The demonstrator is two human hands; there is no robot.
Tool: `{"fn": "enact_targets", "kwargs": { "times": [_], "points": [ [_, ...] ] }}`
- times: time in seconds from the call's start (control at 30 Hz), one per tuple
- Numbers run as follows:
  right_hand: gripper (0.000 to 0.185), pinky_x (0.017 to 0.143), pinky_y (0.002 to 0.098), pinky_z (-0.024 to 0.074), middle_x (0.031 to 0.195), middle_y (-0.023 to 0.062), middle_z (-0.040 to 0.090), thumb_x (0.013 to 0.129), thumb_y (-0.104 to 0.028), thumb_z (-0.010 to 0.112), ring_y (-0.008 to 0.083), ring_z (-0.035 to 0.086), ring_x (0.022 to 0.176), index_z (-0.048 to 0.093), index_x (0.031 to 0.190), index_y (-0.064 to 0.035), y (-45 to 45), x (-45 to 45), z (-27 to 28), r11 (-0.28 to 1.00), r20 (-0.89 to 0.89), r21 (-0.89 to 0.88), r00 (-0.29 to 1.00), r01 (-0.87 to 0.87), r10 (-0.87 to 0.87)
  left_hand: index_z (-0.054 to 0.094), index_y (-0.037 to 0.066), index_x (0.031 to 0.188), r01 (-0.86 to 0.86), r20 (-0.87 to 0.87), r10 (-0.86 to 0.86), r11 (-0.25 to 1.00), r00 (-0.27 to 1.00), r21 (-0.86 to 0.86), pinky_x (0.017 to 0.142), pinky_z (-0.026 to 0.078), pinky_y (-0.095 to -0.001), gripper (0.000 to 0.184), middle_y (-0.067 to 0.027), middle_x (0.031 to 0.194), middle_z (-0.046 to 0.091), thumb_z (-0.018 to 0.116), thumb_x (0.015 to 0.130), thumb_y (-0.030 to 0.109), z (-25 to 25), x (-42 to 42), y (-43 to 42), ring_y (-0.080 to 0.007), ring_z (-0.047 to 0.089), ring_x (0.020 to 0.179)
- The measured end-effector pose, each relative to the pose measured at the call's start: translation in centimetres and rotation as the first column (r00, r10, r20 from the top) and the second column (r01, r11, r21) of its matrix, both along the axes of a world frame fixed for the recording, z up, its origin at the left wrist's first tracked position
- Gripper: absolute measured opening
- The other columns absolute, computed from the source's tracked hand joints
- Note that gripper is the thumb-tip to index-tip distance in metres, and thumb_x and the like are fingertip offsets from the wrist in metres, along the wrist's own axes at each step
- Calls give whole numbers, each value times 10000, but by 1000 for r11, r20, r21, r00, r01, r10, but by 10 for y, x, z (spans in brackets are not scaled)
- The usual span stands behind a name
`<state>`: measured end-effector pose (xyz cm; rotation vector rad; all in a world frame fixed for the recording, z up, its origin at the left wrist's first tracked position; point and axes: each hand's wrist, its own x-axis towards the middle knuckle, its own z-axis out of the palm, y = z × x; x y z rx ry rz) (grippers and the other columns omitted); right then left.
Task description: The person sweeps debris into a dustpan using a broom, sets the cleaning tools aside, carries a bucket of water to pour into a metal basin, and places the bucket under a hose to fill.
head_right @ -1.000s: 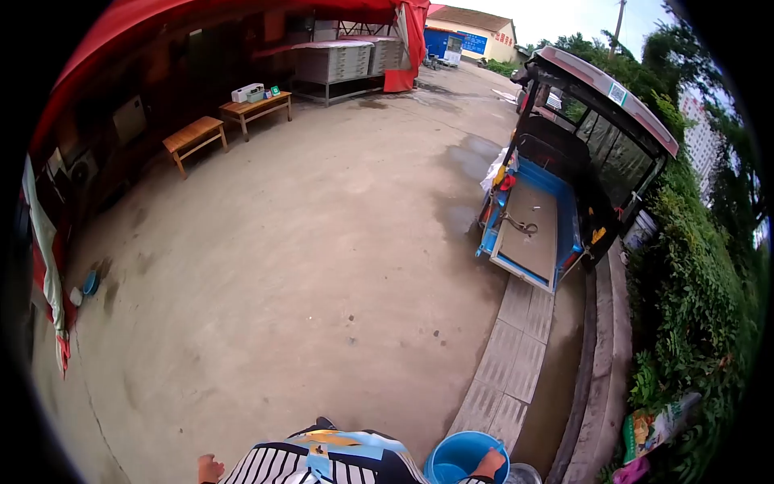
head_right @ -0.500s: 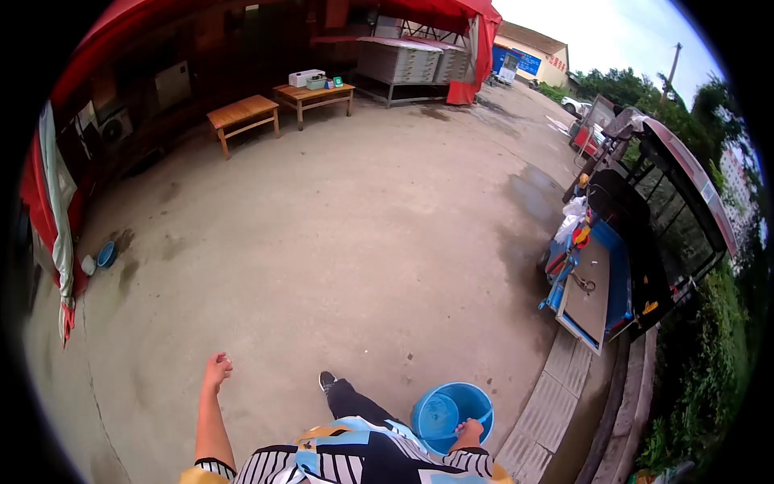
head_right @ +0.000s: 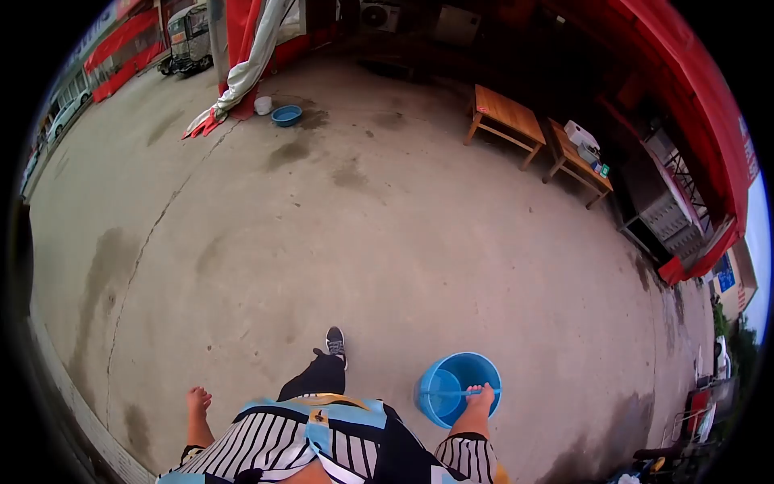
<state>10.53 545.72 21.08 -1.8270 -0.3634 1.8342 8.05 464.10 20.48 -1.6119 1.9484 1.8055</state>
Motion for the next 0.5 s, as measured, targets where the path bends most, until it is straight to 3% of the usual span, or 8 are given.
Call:
{"fn": "enact_targets", "kwargs": {
  "times": [0.03,0.07,0.13,0.17,0.23,0.27,0.37,0.5],
  "points": [
    [169,612,345,378,648,18,414,826,-240,456,157,406,579,403,758,-95,13,-41,2,1000,-33,19,999,0,1,493,61,923,-7,132,-26,971,991,240,441,410,-308,159,-64,658,477,473,777,119,-66,21,-42,-169,495,528],
    [182,605,340,378,631,12,409,826,-243,457,153,400,565,403,734,-96,22,-66,-4,999,-54,31,998,11,-10,511,48,888,-178,443,145,984,885,33,456,430,-380,138,-126,689,483,484,772,120,-67,21,-14,-220,510,535],
    [196,569,317,357,609,3,398,832,-250,448,141,384,546,400,702,-112,34,-105,-5,997,1,40,998,-69,69,507,33,895,-150,520,92,986,849,71,447,437,-398,163,-152,730,501,517,766,131,-69,-27,18,-261,534,542],
    [206,552,306,347,598,-2,393,835,-254,443,134,376,537,398,686,-120,42,-129,-6,993,16,49,994,-109,108,505,25,899,-11,468,-50,992,882,127,443,440,-407,178,-166,751,509,533,763,137,-75,-70,29,-281,545,546],
    [219,530,289,328,581,-8,384,842,-261,429,126,364,526,398,666,-134,63,-207,-4,980,19,83,984,-180,179,502,9,907,511,25,-510,860,860,-13,434,447,-425,214,-192,792,526,566,757,149,-88,-186,53,-321,568,553],
    [223,527,284,320,575,-9,379,846,-264,420,123,360,525,398,663,-139,69,-241,2,972,33,96,977,-213,211,525,0,798,109,395,-146,987,907,114,430,446,-409,151,-175,732,528,571,748,134,-87,-304,77,-300,567,529],
    [233,517,290,314,562,-12,370,851,-262,409,123,354,516,399,652,-142,101,-333,8,942,82,154,954,-298,289,562,-27,794,587,223,-543,766,809,-263,429,430,-300,172,-112,610,557,578,657,75,-67,-568,150,-227,571,514],
    [229,493,311,318,561,-3,376,846,-235,436,134,361,500,407,645,-128,149,-483,-5,917,71,148,929,-371,364,526,-27,972,637,-256,-682,731,685,-244,565,449,-290,312,-96,737,579,560,708,136,18,-865,314,-175,568,636]
  ]
}}
